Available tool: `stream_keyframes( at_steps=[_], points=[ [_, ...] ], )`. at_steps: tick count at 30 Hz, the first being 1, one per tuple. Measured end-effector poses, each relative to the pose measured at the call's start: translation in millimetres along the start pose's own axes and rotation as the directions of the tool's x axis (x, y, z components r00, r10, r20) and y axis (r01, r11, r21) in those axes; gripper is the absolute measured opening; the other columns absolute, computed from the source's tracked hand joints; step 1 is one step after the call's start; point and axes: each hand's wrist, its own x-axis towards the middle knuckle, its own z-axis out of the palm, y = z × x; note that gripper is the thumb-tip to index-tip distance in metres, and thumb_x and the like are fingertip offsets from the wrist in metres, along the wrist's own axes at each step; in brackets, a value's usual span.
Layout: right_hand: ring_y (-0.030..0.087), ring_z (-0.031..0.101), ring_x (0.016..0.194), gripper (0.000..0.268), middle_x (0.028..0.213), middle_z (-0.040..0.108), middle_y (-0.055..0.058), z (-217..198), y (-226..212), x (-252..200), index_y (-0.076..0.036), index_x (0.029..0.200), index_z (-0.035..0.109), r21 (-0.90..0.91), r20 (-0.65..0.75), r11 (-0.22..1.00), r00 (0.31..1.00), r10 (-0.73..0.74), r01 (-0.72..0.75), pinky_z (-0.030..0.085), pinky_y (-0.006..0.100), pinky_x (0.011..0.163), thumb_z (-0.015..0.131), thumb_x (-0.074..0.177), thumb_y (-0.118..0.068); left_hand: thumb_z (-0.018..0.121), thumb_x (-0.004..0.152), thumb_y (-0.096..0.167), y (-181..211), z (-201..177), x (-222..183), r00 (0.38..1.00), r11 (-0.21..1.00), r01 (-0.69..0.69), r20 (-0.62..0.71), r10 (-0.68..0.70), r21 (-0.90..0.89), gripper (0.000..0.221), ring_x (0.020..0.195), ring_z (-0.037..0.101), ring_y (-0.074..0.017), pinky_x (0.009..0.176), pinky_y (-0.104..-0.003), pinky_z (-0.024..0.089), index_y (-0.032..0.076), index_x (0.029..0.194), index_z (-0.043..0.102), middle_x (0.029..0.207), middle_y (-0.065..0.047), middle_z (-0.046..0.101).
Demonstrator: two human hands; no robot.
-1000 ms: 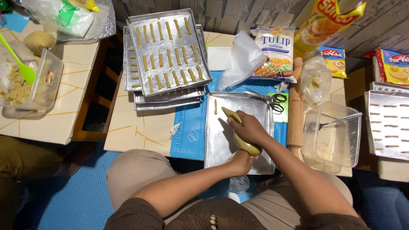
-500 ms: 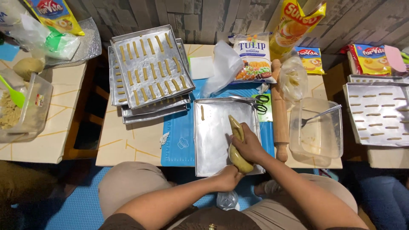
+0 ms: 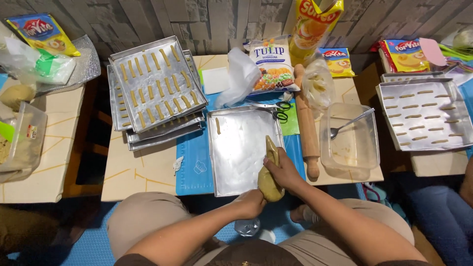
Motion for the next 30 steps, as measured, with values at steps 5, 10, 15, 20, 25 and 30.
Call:
stream_keyframes(
  at_steps=[5,10,15,20,25,30],
  points=[
    [0.018,0.062,0.081,0.040,0.095,0.063,0.010,-9,1,-3,-0.003,0.122,0.053,-0.001,-0.024,0.999,0.999,0.042,-0.042,0.055,0.033,0.076,0.063,0.094,-0.030,0.047,0.101,0.021,19,-12,-5,0.999,0.999,0.031,0.043,-0.033,0.039,0.029,0.072,0.063,-0.0341,0.072,-0.046,0.049,-0.002,0.096,0.063,0.087,-0.018,0.068],
    [0.021,0.069,0.085,0.036,0.094,0.074,0.012,-25,-8,-3,-0.007,0.117,0.062,0.334,-0.033,0.940,0.996,0.080,-0.065,0.058,0.039,0.074,0.079,0.089,-0.019,0.037,0.103,0.029,66,-38,-20,0.992,0.992,0.077,0.109,-0.066,-0.102,0.047,0.108,0.064,-0.0513,0.090,-0.059,0.051,-0.010,0.109,0.062,0.104,-0.032,0.068],
    [0.018,0.065,0.085,0.037,0.099,0.075,0.013,-40,-42,-16,-0.006,0.122,0.054,0.452,-0.081,0.892,0.997,0.016,0.022,0.056,0.036,0.077,0.069,0.088,-0.004,0.037,0.102,0.023,91,-49,-30,0.999,0.984,-0.017,-0.033,0.012,-0.177,0.043,0.108,0.063,-0.0546,0.089,-0.061,0.051,-0.012,0.112,0.061,0.106,-0.036,0.067],
    [0.016,0.066,0.076,0.037,0.090,0.073,0.009,-43,-42,-9,-0.010,0.122,0.055,0.419,-0.074,0.906,0.997,-0.031,0.060,0.057,0.031,0.069,0.070,0.089,-0.005,0.038,0.101,0.025,91,-41,-32,0.998,0.983,-0.024,-0.056,0.015,-0.180,0.043,0.105,0.063,-0.0538,0.086,-0.062,0.051,-0.010,0.109,0.062,0.101,-0.034,0.068],
    [0.018,0.066,0.070,0.038,0.082,0.072,0.011,-28,-42,4,-0.007,0.119,0.063,0.270,-0.084,0.962,0.996,-0.030,0.051,0.056,0.033,0.063,0.081,0.086,-0.016,0.039,0.101,0.022,75,-32,-33,0.996,0.965,-0.013,-0.087,-0.010,-0.261,0.038,0.102,0.065,-0.0520,0.083,-0.058,0.053,-0.006,0.108,0.063,0.098,-0.030,0.069],
    [0.020,0.063,0.074,0.052,0.082,0.068,0.009,0,-37,21,-0.008,0.115,0.067,0.042,0.004,0.999,0.999,0.032,-0.032,0.052,0.037,0.072,0.090,0.077,-0.036,0.040,0.101,0.022,61,-28,-43,0.996,0.944,0.003,-0.084,-0.033,-0.330,0.038,0.103,0.062,-0.0559,0.082,-0.060,0.051,-0.009,0.105,0.062,0.100,-0.035,0.066]
  ],
)
